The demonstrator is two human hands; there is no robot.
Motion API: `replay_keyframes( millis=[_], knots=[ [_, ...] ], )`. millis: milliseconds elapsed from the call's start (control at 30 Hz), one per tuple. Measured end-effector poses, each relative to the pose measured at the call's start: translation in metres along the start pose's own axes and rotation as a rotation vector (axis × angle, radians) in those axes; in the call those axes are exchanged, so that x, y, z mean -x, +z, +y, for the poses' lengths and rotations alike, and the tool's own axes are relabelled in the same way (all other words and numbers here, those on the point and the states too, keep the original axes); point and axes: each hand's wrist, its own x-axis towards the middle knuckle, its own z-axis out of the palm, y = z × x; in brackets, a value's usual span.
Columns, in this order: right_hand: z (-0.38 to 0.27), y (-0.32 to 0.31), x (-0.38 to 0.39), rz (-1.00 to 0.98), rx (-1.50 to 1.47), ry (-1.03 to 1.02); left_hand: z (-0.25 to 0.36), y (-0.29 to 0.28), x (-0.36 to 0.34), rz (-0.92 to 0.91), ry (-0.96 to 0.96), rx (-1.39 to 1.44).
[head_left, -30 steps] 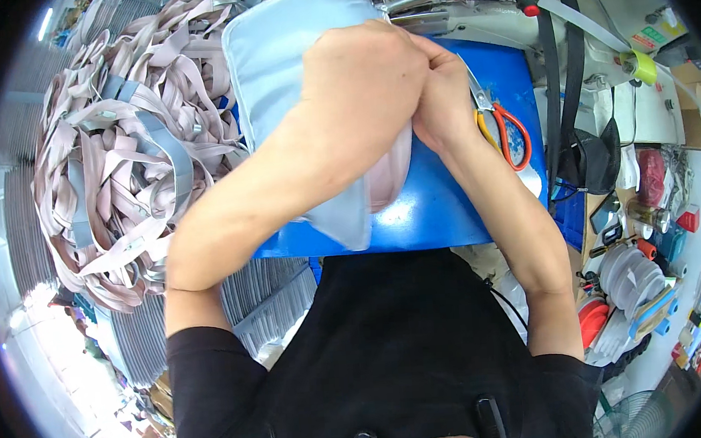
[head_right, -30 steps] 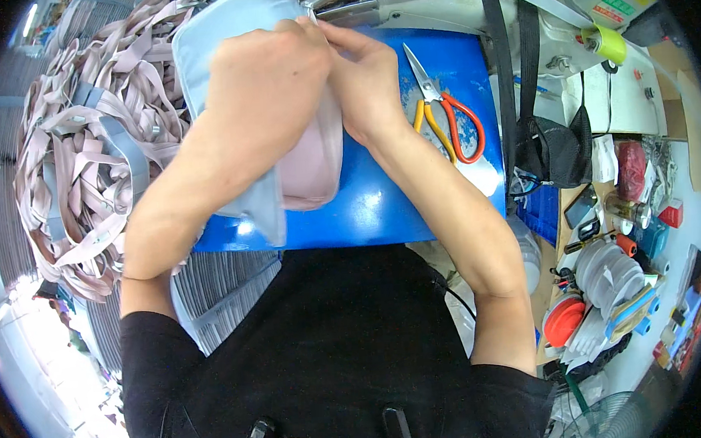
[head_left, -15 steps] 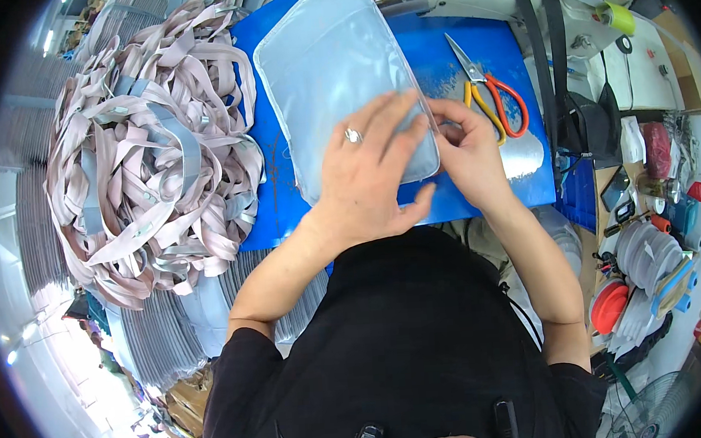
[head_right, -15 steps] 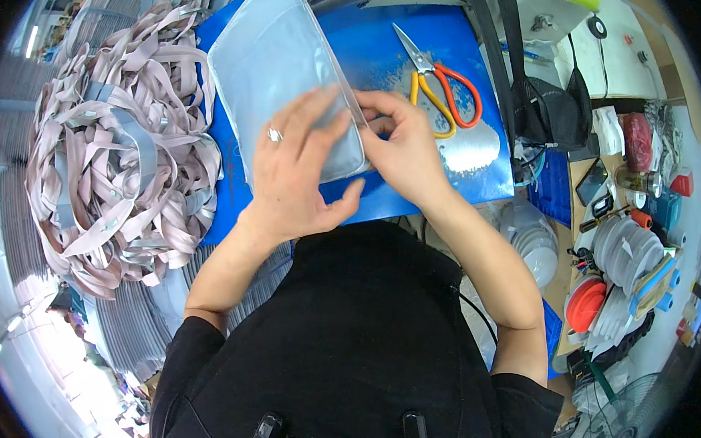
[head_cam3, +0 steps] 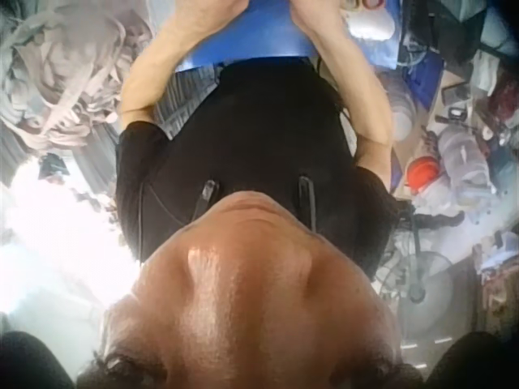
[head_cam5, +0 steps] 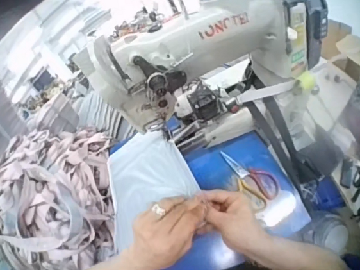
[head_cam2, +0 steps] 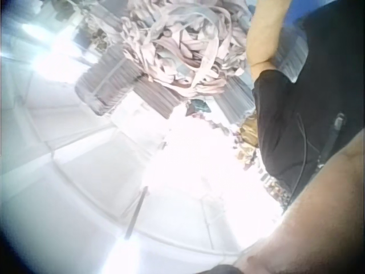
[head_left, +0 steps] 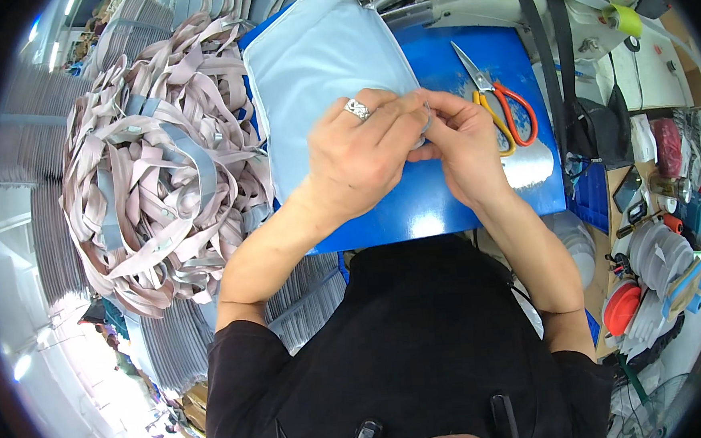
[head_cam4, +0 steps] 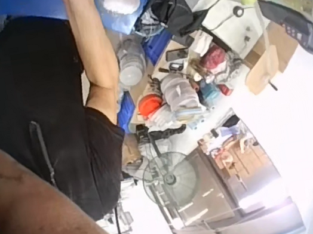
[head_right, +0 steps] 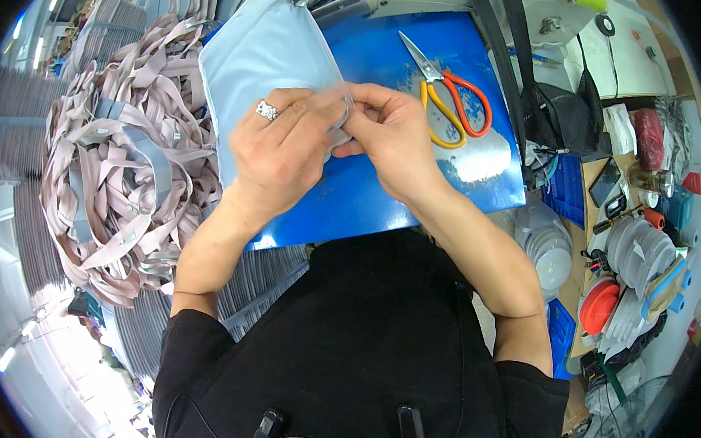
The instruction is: The person aligns the edges of a light blue fabric mask and a pink elastic strap on a blue table. They feed the materials into a sewing machine to stitch the strap to the mask. After sewing, they use scissors to cut the thread and place the finished mask aside before repeating the process with another mask.
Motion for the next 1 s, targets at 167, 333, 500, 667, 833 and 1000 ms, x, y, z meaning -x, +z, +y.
replay_keyframes(
  millis=[167,333,500,667,833,1000],
  knots=[
    [0.0,0.008,-0.037,-0.027,0.02,-0.011,-0.028,-0.006,-0.016,-0.099,-0.009,-0.009],
    [0.0,0.015,-0.072,-0.027,-0.021,-0.052,-0.07,0.01,-0.026,-0.05,0.084,-0.024],
    [-0.001,0.024,-0.101,0.028,-0.024,-0.074,-0.091,0.005,-0.037,-0.203,0.029,-0.107],
    [-0.005,0.037,-0.109,0.191,0.019,-0.086,-0.111,0.017,-0.029,-0.106,0.066,-0.182],
    [-0.003,0.043,-0.113,0.221,0.119,-0.151,-0.122,-0.029,0.004,-0.503,-0.157,-0.385],
    [0.001,0.053,-0.113,0.326,0.287,-0.184,-0.112,-0.068,-0.006,-0.603,-0.009,-0.482]
  ],
)
